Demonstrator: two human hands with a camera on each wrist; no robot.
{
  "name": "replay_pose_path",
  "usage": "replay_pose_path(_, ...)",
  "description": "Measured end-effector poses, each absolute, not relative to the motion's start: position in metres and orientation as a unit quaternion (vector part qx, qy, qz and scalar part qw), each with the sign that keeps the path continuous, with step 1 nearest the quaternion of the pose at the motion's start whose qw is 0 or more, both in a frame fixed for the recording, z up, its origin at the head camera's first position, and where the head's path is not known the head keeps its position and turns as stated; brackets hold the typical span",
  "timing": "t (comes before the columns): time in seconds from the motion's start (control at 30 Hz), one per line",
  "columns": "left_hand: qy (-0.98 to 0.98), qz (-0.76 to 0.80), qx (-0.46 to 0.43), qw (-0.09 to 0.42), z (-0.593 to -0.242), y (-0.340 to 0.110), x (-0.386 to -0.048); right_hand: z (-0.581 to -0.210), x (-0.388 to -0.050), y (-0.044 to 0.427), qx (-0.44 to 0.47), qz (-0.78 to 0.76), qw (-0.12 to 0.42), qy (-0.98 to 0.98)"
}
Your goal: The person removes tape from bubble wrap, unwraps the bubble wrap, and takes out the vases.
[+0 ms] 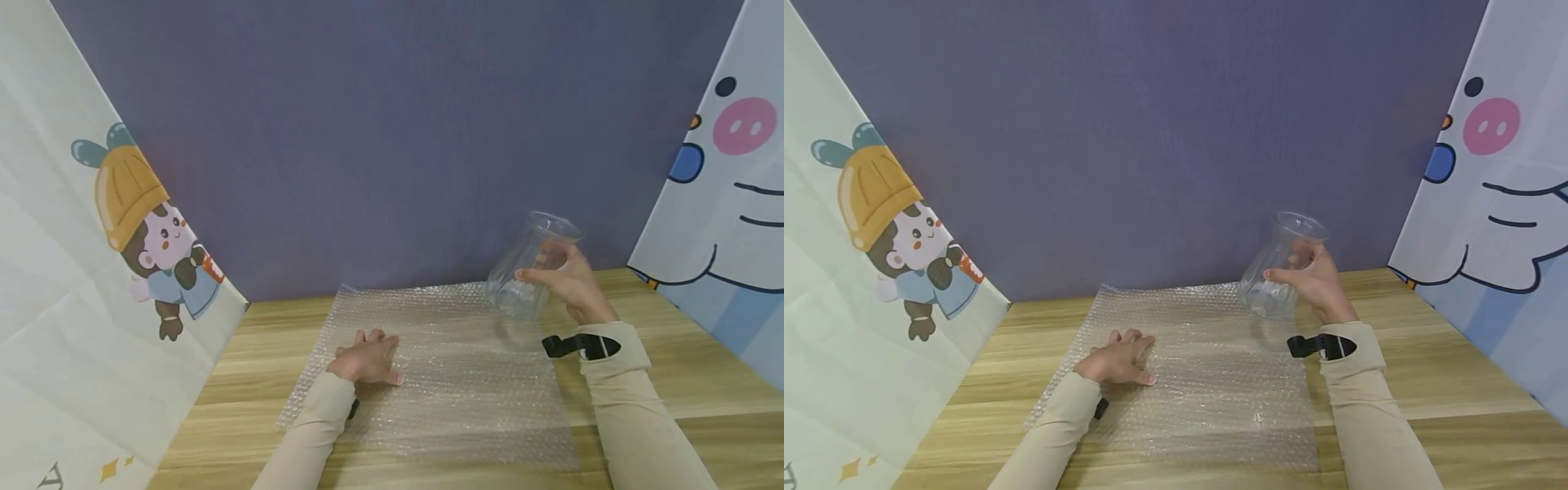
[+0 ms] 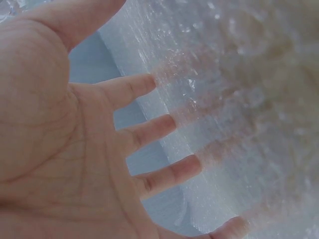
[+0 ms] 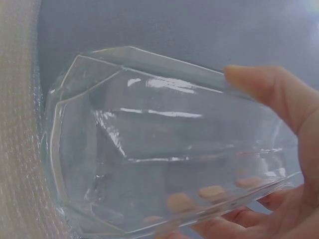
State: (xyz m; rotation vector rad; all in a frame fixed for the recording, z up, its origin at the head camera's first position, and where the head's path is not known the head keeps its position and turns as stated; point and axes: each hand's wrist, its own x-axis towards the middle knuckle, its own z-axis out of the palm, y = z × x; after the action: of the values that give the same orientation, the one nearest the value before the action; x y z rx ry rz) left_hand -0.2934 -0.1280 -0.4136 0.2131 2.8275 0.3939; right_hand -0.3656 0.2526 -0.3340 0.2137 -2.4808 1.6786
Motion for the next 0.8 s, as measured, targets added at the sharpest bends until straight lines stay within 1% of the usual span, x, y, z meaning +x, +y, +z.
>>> replay_pose_path(0.57,0.978,0.141,0.078,0.135,-0.4155,-0.1302,-0.2945,-0.3363,-0.3653,0.2561,0.063,0.563,0.084,-0.82)
replay_pose_path(0.8,0.979,0.133,0.078,0.135,-0.4158,-0.1287,-0.295,-0.3368,-0.3675,0.2582,0.058,0.561,0.078,-0.822)
